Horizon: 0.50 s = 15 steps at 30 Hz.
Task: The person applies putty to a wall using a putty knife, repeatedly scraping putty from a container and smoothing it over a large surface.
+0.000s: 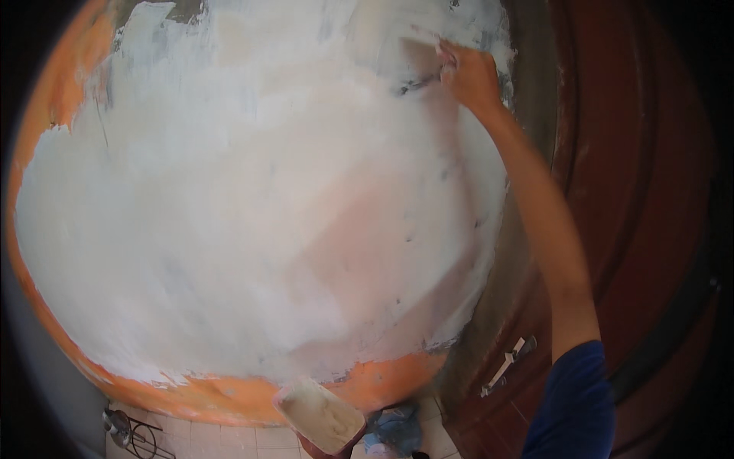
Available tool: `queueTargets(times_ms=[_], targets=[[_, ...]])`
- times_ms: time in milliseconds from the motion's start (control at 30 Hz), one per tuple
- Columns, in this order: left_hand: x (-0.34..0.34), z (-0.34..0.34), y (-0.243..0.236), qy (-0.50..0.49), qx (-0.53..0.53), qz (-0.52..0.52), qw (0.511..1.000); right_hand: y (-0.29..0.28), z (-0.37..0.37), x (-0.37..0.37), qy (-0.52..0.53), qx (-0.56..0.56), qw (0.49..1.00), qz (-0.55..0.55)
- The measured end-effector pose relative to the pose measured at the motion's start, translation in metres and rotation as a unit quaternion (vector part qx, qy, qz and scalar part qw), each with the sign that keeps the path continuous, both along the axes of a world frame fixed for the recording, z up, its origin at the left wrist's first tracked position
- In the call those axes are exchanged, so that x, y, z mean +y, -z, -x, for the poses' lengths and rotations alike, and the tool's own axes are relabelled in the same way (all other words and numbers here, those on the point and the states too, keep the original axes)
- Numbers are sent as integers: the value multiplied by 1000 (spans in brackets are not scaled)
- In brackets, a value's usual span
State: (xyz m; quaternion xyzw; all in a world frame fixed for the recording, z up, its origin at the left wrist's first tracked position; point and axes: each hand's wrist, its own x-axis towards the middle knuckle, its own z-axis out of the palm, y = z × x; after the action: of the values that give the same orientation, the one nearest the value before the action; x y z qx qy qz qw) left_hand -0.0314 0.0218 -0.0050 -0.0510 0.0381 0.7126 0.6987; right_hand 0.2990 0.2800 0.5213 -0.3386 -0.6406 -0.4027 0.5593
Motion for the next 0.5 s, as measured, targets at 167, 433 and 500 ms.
queueTargets(times_ms=[167, 433, 500], targets=[[-11, -18, -44, 42, -105, -56, 992, -38, 37, 24, 95, 11, 993, 69], [0, 2, 21, 30, -190, -56, 980, 112, 80, -6, 38, -161, 967, 192], [4, 3, 23, 23, -183, -61, 981, 82, 66, -28, 58, -111, 971, 206]])
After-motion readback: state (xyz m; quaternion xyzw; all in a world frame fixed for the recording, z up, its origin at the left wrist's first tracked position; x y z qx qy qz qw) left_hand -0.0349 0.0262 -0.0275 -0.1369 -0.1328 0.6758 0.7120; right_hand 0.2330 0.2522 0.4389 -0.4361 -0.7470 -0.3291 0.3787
